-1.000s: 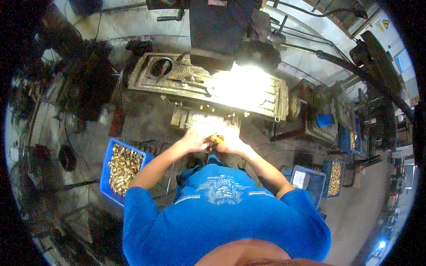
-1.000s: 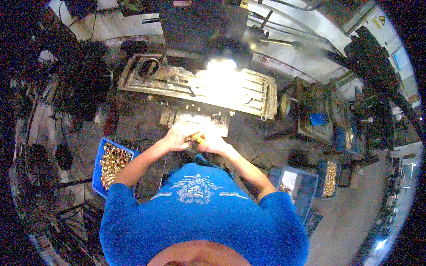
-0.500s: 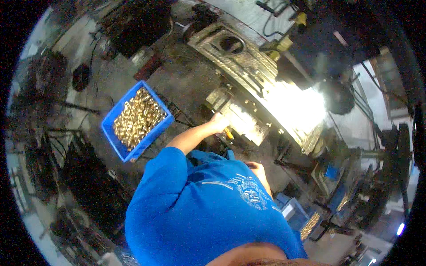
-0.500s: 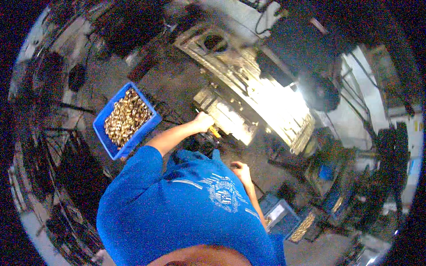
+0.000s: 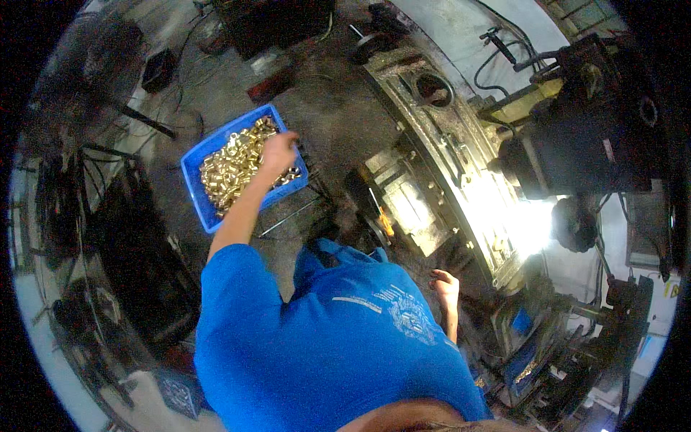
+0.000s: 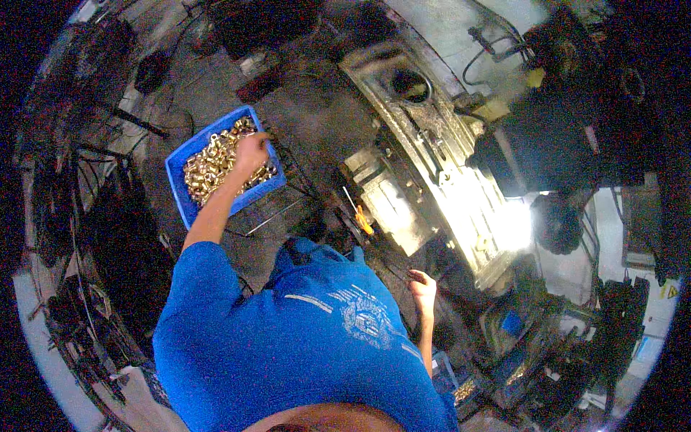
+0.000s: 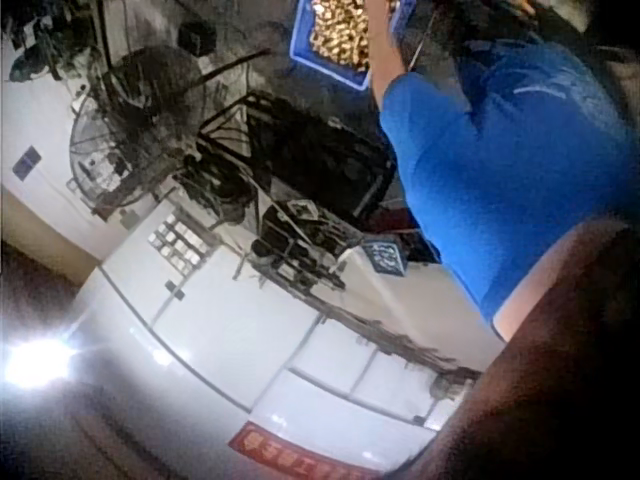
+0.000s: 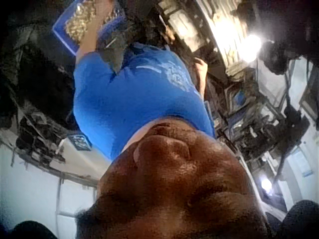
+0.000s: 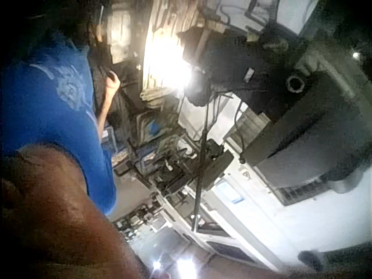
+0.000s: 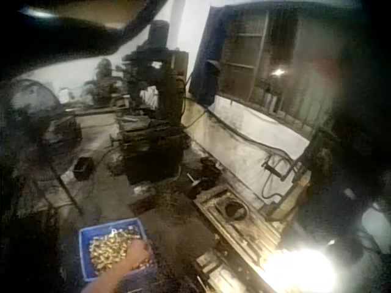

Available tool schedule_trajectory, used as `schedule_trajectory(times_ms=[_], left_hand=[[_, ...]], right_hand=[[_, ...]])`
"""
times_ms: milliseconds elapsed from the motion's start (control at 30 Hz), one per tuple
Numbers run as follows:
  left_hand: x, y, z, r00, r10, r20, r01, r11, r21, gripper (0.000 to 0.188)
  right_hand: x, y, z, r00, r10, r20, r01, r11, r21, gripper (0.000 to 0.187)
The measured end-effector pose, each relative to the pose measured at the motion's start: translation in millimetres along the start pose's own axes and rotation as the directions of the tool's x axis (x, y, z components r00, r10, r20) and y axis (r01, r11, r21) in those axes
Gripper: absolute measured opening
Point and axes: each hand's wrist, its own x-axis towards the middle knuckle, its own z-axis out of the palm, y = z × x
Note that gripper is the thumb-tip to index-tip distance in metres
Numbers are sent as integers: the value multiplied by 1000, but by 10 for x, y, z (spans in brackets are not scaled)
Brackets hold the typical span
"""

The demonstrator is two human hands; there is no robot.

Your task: The person repeatedly picks small brass parts from a blue bin, places them into a grinding machine, and uses a long metal rod to press them against the grinding wheel. After each cycle, the person removes the part and places it into a second bin. The process is repeated continuously throughout the clip.

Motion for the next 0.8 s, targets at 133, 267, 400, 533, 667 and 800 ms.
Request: schedule_trajectory(times_ms=[133,267,400,533,667,800], left_hand=[[83,-753,-459,955,-296,2,285,922,262,32],[117,-965,-448,918,-388,81,318,843,434,35],[234,-1076,-182,914,-395,91,290,794,534,39],[313,-867,-288,890,-424,167,272,789,551,39],[314,-911,-342,882,-446,152,316,799,512,42],[239,-783,-219,929,-291,228,351,887,-298,24]], right_hand=[[98,77,38,1000,-5,18,7,995,-96,33],[71,-205,241,997,49,63,-30,962,-271,37],[78,-454,398,996,80,34,-61,926,-373,38],[-44,-596,428,995,98,16,-82,899,-430,39],[-115,-437,320,997,66,33,-48,916,-397,38],[-162,-352,267,999,27,30,-21,984,-177,36]])
